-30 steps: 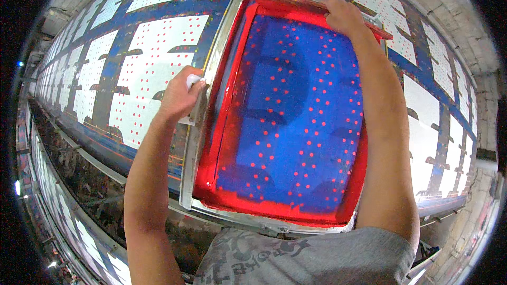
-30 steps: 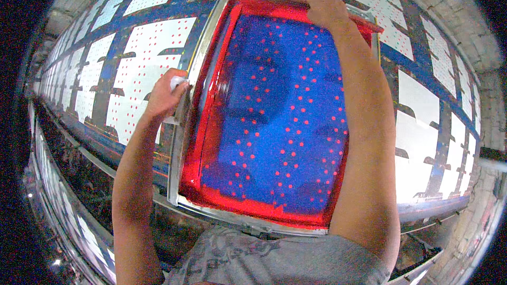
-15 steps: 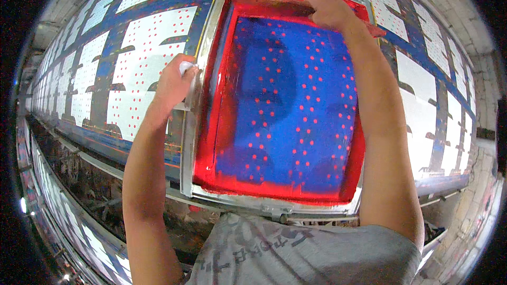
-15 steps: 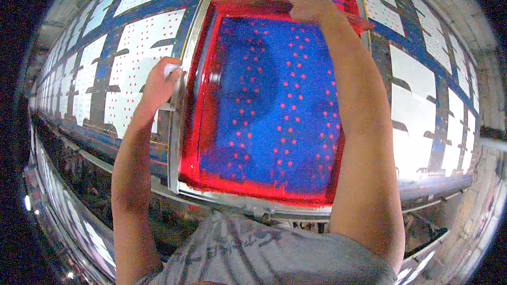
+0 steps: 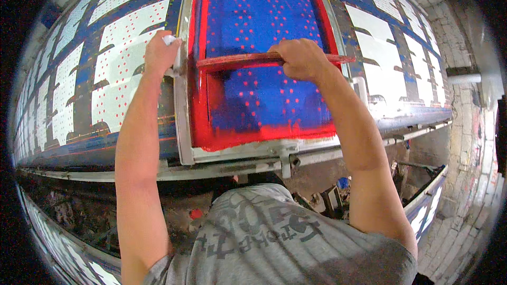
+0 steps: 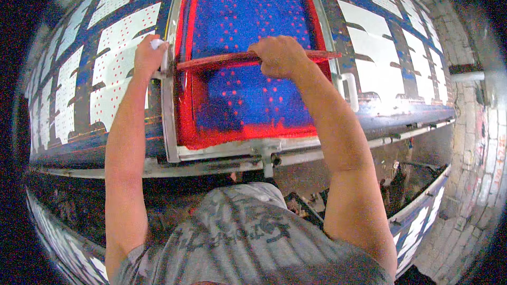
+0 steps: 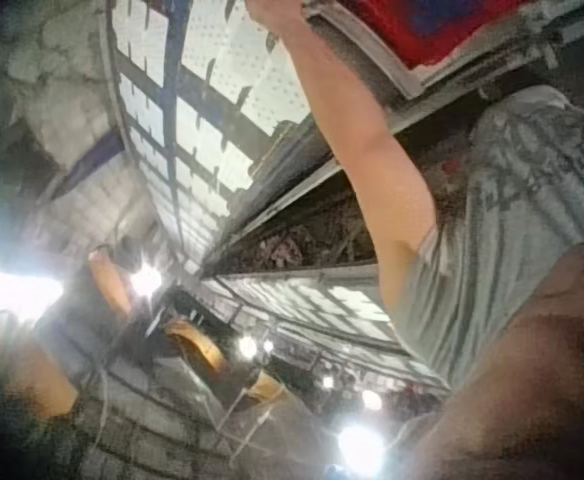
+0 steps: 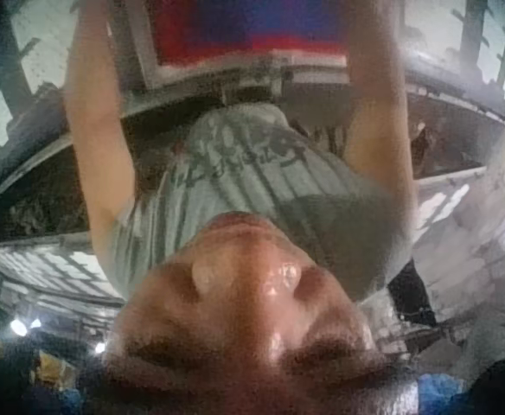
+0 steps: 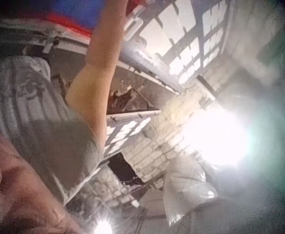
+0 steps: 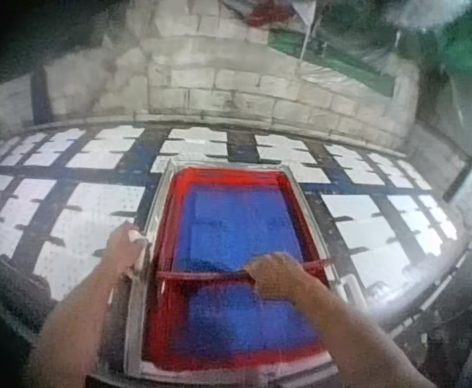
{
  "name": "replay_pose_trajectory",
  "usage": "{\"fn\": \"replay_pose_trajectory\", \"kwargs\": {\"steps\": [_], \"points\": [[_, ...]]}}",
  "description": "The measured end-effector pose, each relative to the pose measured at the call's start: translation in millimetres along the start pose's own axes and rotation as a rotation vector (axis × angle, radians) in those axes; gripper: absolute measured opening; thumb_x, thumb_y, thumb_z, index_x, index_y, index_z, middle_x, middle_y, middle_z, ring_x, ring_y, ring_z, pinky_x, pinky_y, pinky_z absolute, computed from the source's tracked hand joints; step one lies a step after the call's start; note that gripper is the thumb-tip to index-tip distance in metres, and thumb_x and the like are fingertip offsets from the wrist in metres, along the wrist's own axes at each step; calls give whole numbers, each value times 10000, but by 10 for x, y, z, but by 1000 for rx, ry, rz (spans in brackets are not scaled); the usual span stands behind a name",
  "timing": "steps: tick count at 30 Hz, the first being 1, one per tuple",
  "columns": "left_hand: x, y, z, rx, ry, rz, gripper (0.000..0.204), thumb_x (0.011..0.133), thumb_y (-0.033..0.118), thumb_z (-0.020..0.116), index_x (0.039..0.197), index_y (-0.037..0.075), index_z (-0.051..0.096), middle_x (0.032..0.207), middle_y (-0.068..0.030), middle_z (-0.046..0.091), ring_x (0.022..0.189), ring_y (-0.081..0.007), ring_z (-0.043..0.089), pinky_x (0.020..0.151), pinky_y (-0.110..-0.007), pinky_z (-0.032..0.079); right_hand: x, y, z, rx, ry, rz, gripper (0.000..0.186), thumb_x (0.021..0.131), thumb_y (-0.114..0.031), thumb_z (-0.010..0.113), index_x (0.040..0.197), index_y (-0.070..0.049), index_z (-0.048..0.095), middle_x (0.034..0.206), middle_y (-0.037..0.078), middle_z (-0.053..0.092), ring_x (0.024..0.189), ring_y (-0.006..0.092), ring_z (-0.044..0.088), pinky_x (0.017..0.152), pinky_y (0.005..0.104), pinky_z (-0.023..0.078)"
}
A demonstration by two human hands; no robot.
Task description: The person performs screen printing by repeatedly pulling a squeegee across a red-framed screen to transfer red ink onto white paper sheets arranged on a blue work surface. The person repositions the screen between strokes and continues the process throughout the clip.
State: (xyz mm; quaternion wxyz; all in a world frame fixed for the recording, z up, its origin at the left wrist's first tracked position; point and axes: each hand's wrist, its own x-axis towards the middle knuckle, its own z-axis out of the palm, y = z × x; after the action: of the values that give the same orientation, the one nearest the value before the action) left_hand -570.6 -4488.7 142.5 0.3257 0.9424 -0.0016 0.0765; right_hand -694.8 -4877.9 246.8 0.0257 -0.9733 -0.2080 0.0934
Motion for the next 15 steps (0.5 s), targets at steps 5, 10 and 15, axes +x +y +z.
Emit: {"fn": "replay_pose_trajectory", "kwargs": {"steps": [5,10,15], "points": [[-36,22,-26,23,28,-10,492,914,346,843,1314,76,749,1205,-233,794,1146,-397,761,1018,-501,582,-707,-535,180,76,34,21,382,866,-47,645,1178,-201,805,1078,129,791,1059,382,753,893,545,602],[-317,34,-27,149,88,-34,412,942,355,783,1130,-12,781,1140,-264,786,1101,-435,758,978,-534,572,-1297,-906,303,103,27,37,334,884,-135,691,1196,-208,784,1083,141,774,1054,367,771,913,541,623],[-700,97,169,-6,229,-186,366,965,304,739,1132,-20,767,1122,-269,779,1085,-460,750,974,-548,567,-1647,-1115,471,58,209,-19,354,839,-76,695,1169,-140,807,1045,136,760,1035,358,741,885,509,590]]}}
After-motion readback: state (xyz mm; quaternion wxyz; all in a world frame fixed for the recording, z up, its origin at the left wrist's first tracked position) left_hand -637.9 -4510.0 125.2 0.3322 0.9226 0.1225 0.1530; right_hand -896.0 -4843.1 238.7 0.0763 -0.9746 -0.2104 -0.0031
